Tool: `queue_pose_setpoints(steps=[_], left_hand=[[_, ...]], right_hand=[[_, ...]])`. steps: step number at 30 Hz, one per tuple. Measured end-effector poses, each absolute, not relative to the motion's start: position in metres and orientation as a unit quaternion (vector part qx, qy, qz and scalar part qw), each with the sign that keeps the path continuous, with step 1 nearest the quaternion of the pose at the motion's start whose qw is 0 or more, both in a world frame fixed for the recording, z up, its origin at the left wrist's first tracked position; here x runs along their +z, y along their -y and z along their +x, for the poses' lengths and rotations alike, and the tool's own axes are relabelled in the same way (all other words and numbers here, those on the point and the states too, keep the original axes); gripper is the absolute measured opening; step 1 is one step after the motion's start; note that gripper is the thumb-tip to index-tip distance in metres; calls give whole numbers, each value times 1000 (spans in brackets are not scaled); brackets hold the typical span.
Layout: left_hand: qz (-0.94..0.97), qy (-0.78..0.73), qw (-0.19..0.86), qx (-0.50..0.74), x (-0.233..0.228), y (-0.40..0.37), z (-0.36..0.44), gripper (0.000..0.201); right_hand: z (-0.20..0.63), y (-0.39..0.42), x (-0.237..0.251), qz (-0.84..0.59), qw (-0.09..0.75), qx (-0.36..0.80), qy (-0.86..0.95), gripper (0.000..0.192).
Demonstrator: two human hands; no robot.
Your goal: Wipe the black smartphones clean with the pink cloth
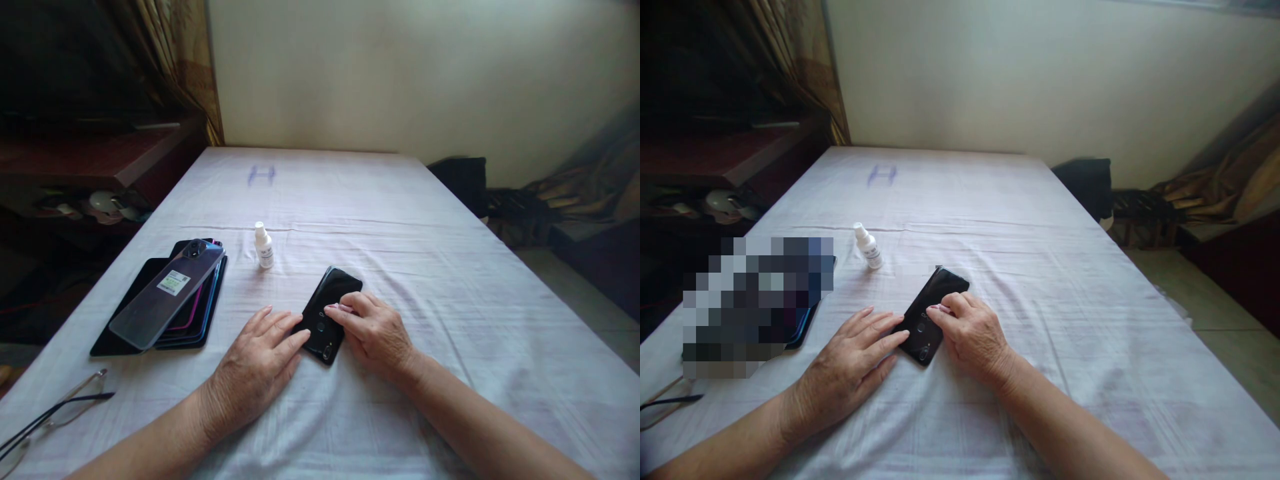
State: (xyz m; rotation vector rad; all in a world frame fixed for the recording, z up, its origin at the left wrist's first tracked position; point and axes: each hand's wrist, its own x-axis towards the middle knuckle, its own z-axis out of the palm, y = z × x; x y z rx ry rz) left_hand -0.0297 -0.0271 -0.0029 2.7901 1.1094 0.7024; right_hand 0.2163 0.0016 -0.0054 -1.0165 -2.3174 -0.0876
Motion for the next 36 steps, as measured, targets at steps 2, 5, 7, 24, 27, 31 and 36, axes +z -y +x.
queue_pose_setpoints(steps=[2, 5, 7, 24, 27, 31, 36], left_hand=[[904, -359, 31, 228, -3, 27, -30, 30], [903, -360, 31, 233, -3, 27, -29, 29], [902, -360, 31, 237, -4, 27, -29, 29], [899, -364, 33, 241, -4, 28, -30, 31], [899, -364, 31, 240, -5, 28, -30, 31], [899, -367, 33, 238, -4, 28, -30, 31], [897, -371, 40, 237, -5, 28, -30, 31]], right_hand=[[218, -2, -6, -388, 296, -30, 872, 30], [222, -3, -8, -411, 292, -34, 863, 30], [226, -3, -9, -426, 293, -34, 855, 30], [239, 5, -14, -404, 292, -3, 867, 27], [237, 7, -12, -388, 296, 7, 873, 27], [234, 9, -9, -357, 297, 24, 885, 27], [233, 9, -8, -354, 292, 16, 888, 27]])
